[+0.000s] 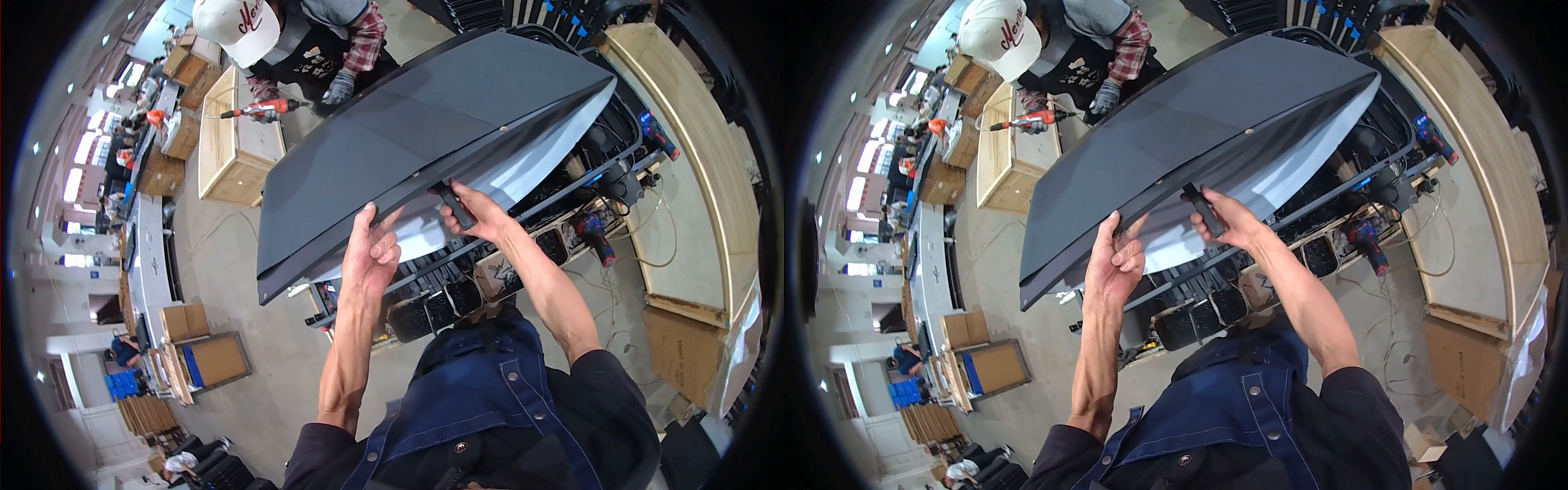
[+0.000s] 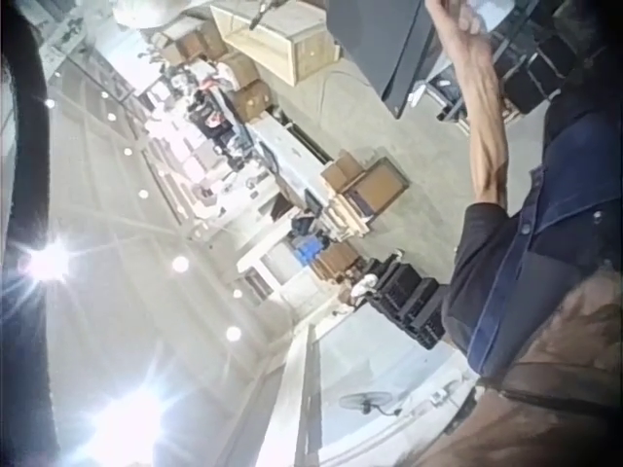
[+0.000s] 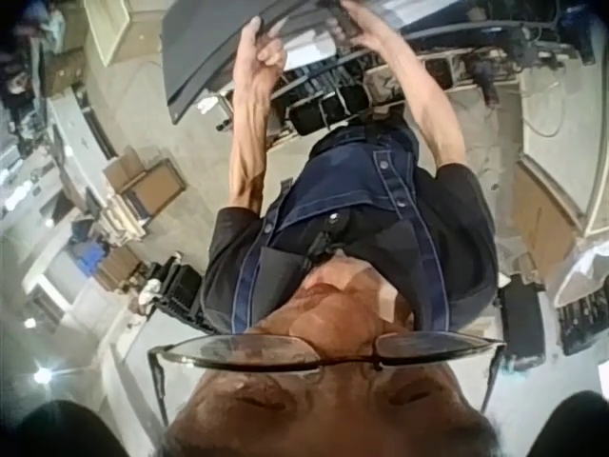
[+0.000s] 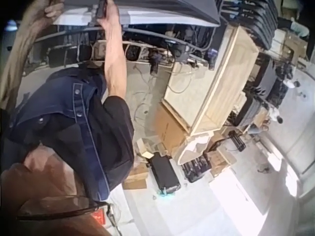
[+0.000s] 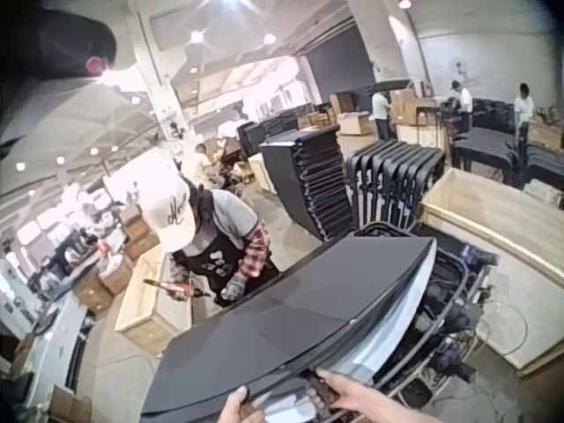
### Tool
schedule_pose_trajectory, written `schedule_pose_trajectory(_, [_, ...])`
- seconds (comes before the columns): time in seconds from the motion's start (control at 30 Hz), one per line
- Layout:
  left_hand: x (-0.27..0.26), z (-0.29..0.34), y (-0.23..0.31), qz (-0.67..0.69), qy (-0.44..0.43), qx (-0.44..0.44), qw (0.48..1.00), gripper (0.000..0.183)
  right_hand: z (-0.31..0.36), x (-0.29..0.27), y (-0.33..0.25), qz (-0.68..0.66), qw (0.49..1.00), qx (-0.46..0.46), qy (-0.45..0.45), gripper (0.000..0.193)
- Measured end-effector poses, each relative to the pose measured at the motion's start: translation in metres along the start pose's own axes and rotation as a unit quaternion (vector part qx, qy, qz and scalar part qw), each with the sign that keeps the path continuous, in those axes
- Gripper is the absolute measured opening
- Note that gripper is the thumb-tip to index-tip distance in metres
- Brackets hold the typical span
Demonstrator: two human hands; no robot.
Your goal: Assembling a treadmill by attaching various side panels and internal components using powered screwdrivers.
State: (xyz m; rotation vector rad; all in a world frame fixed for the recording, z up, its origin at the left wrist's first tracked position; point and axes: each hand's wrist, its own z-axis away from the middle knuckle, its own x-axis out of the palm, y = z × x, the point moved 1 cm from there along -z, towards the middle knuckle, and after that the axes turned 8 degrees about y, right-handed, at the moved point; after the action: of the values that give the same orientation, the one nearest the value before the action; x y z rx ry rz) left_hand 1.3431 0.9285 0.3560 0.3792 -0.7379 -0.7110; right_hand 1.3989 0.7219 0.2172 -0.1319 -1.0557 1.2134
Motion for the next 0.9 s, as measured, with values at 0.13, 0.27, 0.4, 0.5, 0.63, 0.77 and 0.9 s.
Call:
schedule_pose_trajectory(0.13, [0.007,0.002,0.009,0.006,0.001,0.004,1.000,0.033,-0.019,0.001,0.022,-0.178,0.984,0.011,-0.001,0.038])
schedule_pose_trajectory(0.27, [0.013,0.005,0.015,0.003,0.009,0.018,1.000,0.031,0.001,0.026,0.047,0.086,0.965,-0.177,0.176,0.051])
schedule_pose_trajectory(0.4, [0.015,0.004,0.015,0.007,0.002,0.009,1.000,0.027,0.008,0.030,0.055,0.154,0.939,-0.228,0.204,0.049])
schedule_pose_trajectory(0.5, [0.015,0.001,0.011,0.012,0.015,0.001,1.000,0.025,0.016,0.022,0.056,0.148,0.946,-0.211,0.198,0.049])
schedule_pose_trajectory(0.63, [-0.005,-0.012,0.004,0.022,0.001,-0.024,0.999,0.030,0.072,0.000,0.059,0.112,0.970,-0.151,0.157,0.049])
schedule_pose_trajectory(0.77, [-0.011,-0.018,-0.019,0.044,0.025,-0.057,0.997,0.038,0.155,-0.040,0.058,0.076,0.974,-0.156,0.146,0.047])
schedule_pose_trajectory(0.9, [-0.042,-0.044,-0.050,0.076,0.043,-0.109,0.990,0.043,0.241,-0.087,0.053,0.105,0.969,-0.133,0.177,0.051])
